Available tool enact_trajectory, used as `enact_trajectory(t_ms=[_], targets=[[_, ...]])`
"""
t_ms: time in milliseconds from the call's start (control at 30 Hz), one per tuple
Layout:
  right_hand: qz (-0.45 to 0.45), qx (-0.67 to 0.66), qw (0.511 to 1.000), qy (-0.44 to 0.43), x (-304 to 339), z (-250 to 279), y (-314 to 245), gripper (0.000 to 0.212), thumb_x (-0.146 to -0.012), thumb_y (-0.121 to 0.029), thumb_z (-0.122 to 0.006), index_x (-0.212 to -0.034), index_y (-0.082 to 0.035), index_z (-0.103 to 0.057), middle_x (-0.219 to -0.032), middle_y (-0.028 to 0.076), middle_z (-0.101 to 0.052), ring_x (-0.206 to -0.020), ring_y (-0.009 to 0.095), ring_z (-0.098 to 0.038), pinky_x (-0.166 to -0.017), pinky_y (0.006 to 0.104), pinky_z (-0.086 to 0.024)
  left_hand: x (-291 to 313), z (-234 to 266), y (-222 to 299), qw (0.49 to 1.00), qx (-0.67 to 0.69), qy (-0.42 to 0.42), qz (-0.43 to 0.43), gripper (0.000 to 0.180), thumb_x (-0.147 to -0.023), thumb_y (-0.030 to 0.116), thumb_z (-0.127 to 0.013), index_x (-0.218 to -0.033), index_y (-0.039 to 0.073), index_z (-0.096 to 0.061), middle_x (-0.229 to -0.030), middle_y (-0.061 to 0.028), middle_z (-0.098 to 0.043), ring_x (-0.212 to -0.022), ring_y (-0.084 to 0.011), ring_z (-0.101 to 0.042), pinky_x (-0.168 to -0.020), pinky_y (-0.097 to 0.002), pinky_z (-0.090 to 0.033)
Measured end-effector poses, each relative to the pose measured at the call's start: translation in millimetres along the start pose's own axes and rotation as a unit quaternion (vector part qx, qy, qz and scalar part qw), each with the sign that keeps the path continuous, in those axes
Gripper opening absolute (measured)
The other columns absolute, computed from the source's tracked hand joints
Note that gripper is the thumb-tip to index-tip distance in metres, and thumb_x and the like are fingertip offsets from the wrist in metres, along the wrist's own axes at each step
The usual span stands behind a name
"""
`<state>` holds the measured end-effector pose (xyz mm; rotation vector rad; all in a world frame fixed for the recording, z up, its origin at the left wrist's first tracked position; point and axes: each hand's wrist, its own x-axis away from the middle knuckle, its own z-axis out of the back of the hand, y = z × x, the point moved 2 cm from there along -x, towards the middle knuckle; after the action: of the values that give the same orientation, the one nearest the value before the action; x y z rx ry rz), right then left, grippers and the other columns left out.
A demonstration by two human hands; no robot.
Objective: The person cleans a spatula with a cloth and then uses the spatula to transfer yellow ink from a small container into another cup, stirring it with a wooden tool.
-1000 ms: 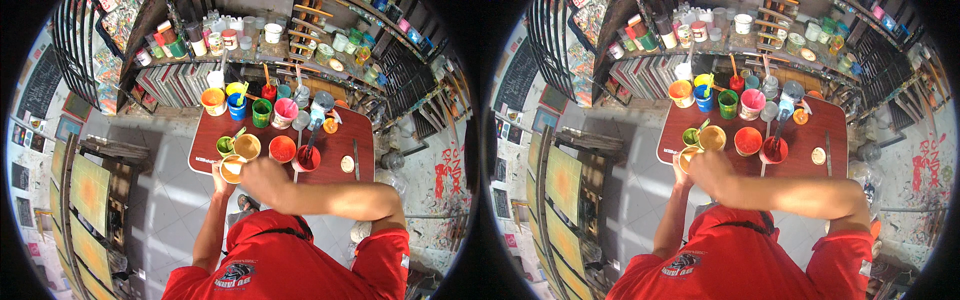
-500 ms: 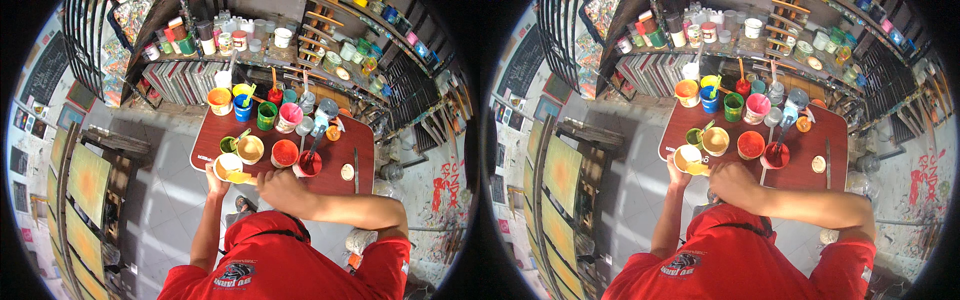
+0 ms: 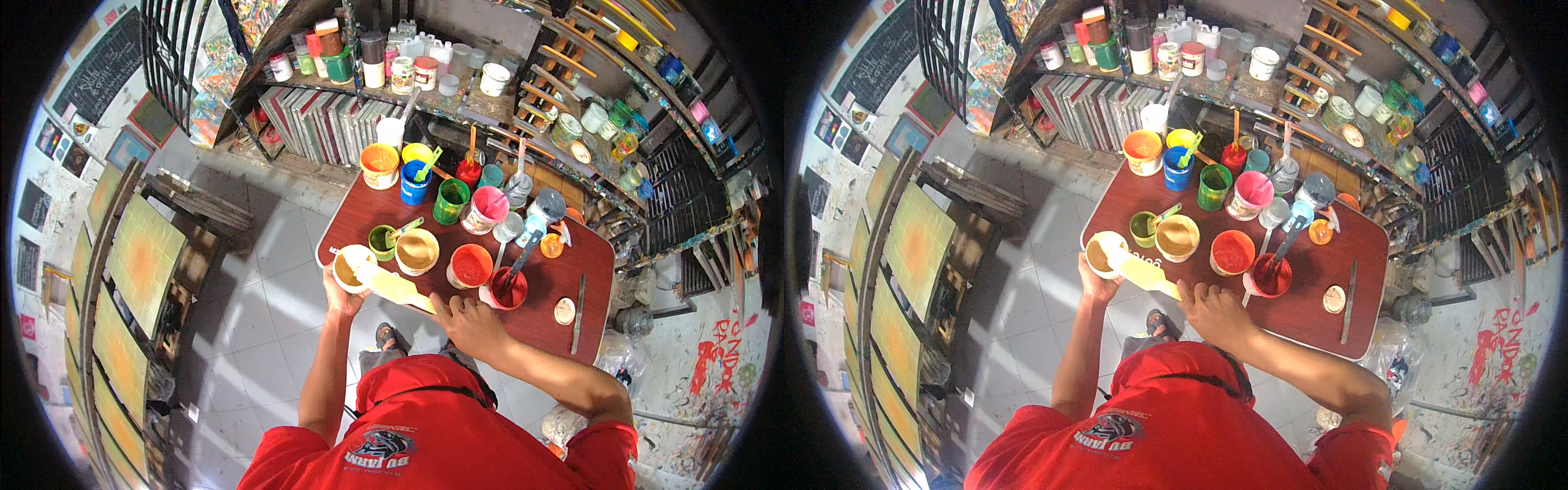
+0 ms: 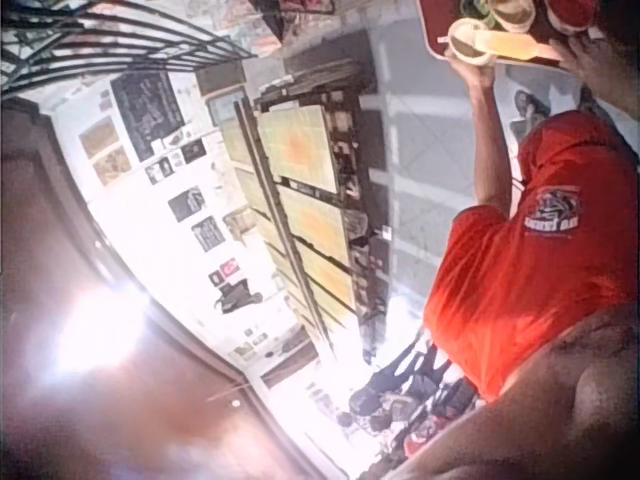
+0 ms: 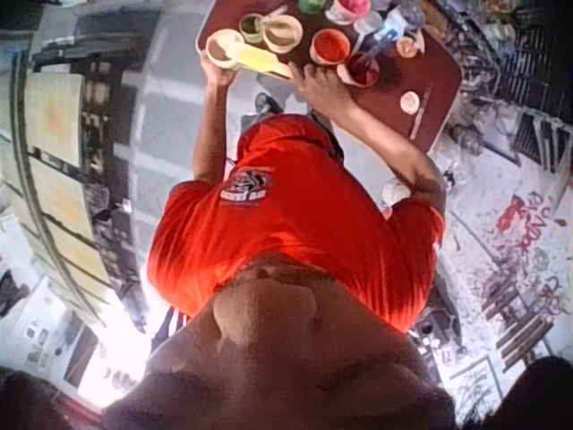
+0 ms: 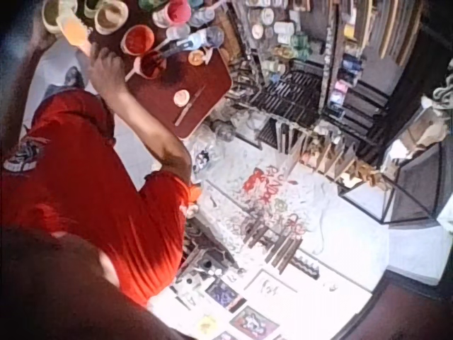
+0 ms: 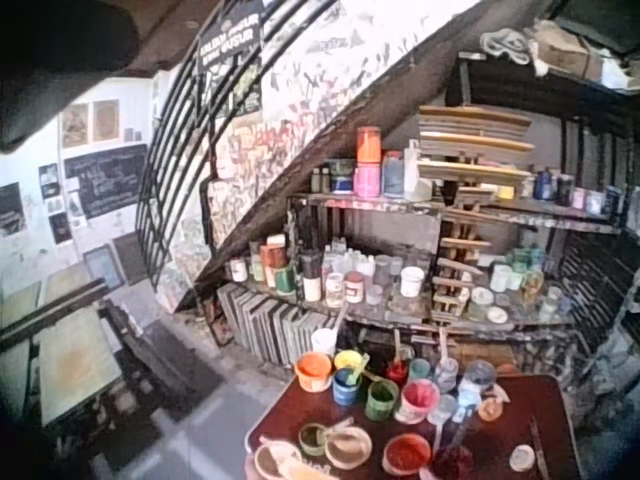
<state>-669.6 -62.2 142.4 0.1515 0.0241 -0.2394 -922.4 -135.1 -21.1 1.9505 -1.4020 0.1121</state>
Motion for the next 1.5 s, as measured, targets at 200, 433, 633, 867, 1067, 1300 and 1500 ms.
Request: enact_trajectory(t_ms=[200, 433, 633, 867, 1067, 1300, 1500], targets=[[0.036, 0.016, 0.999, -0.034, 8, 14, 11, 0.038, -0.094, -0.027, -0.053, -0.117, 0.003, -0.057, -0.078, 0.009, -0.060, -0.064, 0.020, -0.063, -0.051, 0.0294, -0.049, 2, 9, -10, 1.000, 0.010, -0.022, 0.016, 0.059, -0.091, 0.053, -0.029, -0.126, 0.014, -0.055, -0.117, -0.0106, -0.065, -0.105, -0.0296, -0.065, -0.075, -0.0470, -0.058], [0.032, 0.007, 0.999, -0.006, 10, 40, 21, 0.040, -0.093, -0.031, -0.055, -0.122, -0.003, -0.055, -0.081, 0.011, -0.061, -0.075, 0.024, -0.065, -0.054, 0.0310, -0.050, 3, 15, -23, 0.999, 0.021, 0.024, 0.031, 0.059, -0.091, 0.055, -0.027, -0.123, 0.015, -0.056, -0.117, -0.0095, -0.065, -0.101, -0.0294, -0.065, -0.072, -0.0452, -0.057], [-0.044, -0.098, 0.994, -0.010, 11, 50, 24, 0.033, -0.094, -0.033, -0.055, -0.111, -0.005, -0.061, -0.073, 0.011, -0.060, -0.070, 0.025, -0.066, -0.054, 0.0340, -0.050, 12, 14, -20, 0.999, -0.013, 0.023, 0.019, 0.057, -0.091, 0.052, -0.028, -0.119, 0.015, -0.060, -0.111, -0.0073, -0.067, -0.095, -0.0253, -0.066, -0.066, -0.0423, -0.056], [-0.202, -0.590, 0.774, -0.110, 4, -25, 19, 0.035, -0.102, -0.031, -0.044, -0.095, -0.003, -0.063, -0.059, 0.004, -0.051, -0.056, 0.016, -0.050, -0.054, 0.0327, -0.040, 19, 13, -16, 0.999, -0.008, -0.021, -0.038, 0.058, -0.090, 0.052, -0.028, -0.119, 0.012, -0.059, -0.115, -0.0092, -0.066, -0.103, -0.0281, -0.065, -0.076, -0.0471, -0.056], [-0.224, -0.719, 0.629, -0.194, 5, -68, 5, 0.043, -0.103, -0.038, -0.043, -0.091, -0.002, -0.064, -0.061, -0.004, -0.041, -0.056, 0.006, -0.038, -0.051, 0.0266, -0.033, 37, -8, -7, 0.996, 0.047, 0.005, -0.077, 0.057, -0.092, 0.047, -0.026, -0.116, 0.009, -0.060, -0.110, -0.0103, -0.066, -0.099, -0.0256, -0.065, -0.082, -0.0413, -0.055], [-0.244, -0.658, 0.688, -0.185, 26, -83, 13, 0.046, -0.102, -0.039, -0.043, -0.089, 0.000, -0.064, -0.063, -0.002, -0.048, -0.055, 0.007, -0.041, -0.051, 0.0258, -0.035, 40, -10, -8, 0.995, 0.034, 0.066, -0.070, 0.051, -0.091, 0.047, -0.030, -0.113, 0.013, -0.061, -0.102, -0.0053, -0.068, -0.089, -0.0226, -0.067, -0.067, -0.0403, -0.057], [-0.287, -0.621, 0.701, -0.202, 42, -45, 32, 0.048, -0.101, -0.041, -0.046, -0.087, 0.000, -0.067, -0.057, -0.001, -0.045, -0.053, 0.008, -0.041, -0.051, 0.0284, -0.035, 27, -19, -21, 0.997, 0.023, 0.063, -0.037, 0.055, -0.092, 0.048, -0.026, -0.110, 0.012, -0.062, -0.096, -0.0058, -0.069, -0.080, -0.0227, -0.068, -0.062, -0.0363, -0.056]])
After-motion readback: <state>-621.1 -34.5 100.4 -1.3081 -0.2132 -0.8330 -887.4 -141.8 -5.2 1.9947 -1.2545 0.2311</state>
